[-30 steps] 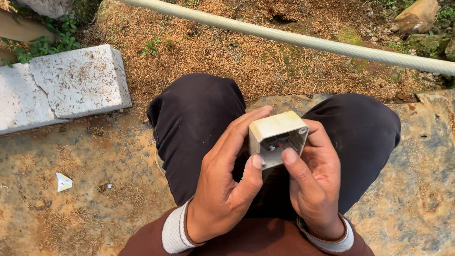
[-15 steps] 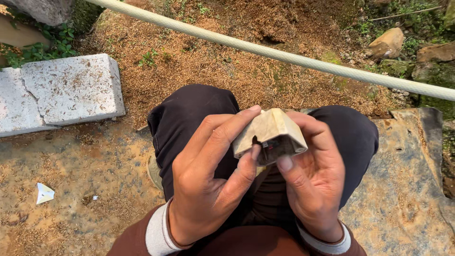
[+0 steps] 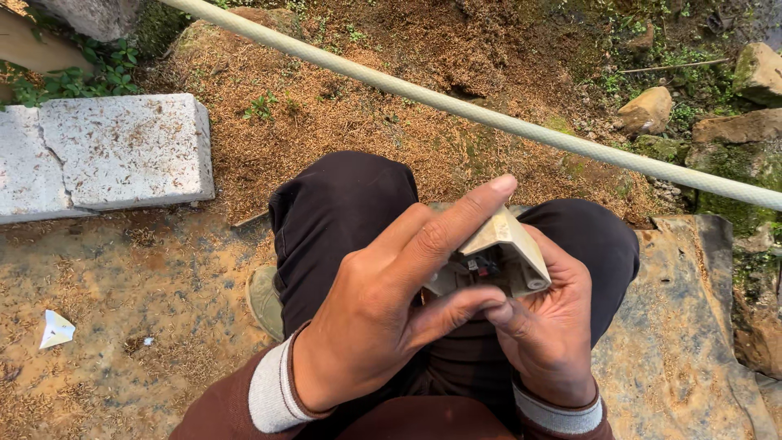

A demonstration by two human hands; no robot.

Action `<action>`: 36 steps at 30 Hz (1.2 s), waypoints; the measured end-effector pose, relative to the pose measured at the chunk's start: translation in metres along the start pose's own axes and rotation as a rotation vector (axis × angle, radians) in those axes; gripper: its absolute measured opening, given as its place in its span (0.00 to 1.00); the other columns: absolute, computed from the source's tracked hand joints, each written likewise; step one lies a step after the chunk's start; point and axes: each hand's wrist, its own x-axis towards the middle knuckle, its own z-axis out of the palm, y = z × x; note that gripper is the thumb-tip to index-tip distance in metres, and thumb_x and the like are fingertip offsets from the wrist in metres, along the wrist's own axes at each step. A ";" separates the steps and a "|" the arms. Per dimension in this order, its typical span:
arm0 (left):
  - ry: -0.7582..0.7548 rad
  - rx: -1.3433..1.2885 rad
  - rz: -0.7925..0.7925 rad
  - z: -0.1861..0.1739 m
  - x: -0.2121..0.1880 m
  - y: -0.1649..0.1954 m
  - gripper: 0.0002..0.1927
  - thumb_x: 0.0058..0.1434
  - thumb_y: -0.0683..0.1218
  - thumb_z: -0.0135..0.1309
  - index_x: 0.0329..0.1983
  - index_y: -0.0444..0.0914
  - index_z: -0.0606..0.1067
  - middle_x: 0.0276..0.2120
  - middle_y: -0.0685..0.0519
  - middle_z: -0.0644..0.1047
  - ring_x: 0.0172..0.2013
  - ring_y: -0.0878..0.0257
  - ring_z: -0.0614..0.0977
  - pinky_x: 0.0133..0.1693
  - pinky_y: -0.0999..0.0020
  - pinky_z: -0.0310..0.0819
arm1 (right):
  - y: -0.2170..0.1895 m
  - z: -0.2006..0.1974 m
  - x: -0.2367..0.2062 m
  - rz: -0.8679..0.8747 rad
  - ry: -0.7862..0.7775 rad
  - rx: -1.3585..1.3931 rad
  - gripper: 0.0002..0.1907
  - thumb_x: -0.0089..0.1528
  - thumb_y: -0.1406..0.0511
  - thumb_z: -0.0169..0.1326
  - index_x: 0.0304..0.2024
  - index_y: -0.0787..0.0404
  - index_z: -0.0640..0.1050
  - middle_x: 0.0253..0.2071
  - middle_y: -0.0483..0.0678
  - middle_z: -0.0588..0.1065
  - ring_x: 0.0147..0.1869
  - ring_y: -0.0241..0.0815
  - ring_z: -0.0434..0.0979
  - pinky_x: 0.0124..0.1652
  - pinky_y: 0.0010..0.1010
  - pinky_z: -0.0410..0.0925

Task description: The person uses a chisel to scrape and clean the interior of a small beige plastic electrical component. They then insert a thin white wire into the component and adjust it with their fingers.

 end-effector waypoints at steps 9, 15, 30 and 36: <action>0.017 0.048 0.079 0.002 -0.001 -0.009 0.33 0.72 0.45 0.63 0.74 0.41 0.61 0.48 0.49 0.79 0.41 0.61 0.85 0.43 0.73 0.81 | 0.006 -0.002 0.003 -0.008 0.002 -0.007 0.34 0.61 0.63 0.71 0.63 0.77 0.73 0.54 0.56 0.79 0.57 0.42 0.81 0.57 0.33 0.74; 0.003 -0.061 0.085 -0.003 -0.002 -0.017 0.26 0.78 0.48 0.52 0.75 0.37 0.62 0.60 0.42 0.78 0.53 0.53 0.85 0.55 0.66 0.81 | 0.013 0.002 0.002 -0.001 0.044 -0.031 0.32 0.61 0.65 0.71 0.61 0.77 0.75 0.51 0.54 0.80 0.54 0.41 0.81 0.55 0.33 0.74; 0.007 -0.068 -0.126 0.003 0.002 -0.016 0.23 0.77 0.49 0.42 0.72 0.35 0.67 0.46 0.46 0.83 0.33 0.64 0.85 0.37 0.71 0.80 | 0.008 0.015 0.004 0.001 0.051 -0.088 0.31 0.61 0.67 0.68 0.63 0.76 0.74 0.53 0.55 0.79 0.57 0.42 0.81 0.57 0.35 0.75; 0.043 -0.007 0.020 0.001 0.011 -0.004 0.21 0.76 0.45 0.39 0.68 0.32 0.63 0.52 0.41 0.79 0.47 0.57 0.85 0.48 0.66 0.78 | 0.007 0.011 0.009 0.039 0.021 -0.072 0.28 0.64 0.70 0.64 0.64 0.76 0.73 0.55 0.56 0.79 0.59 0.43 0.80 0.61 0.37 0.73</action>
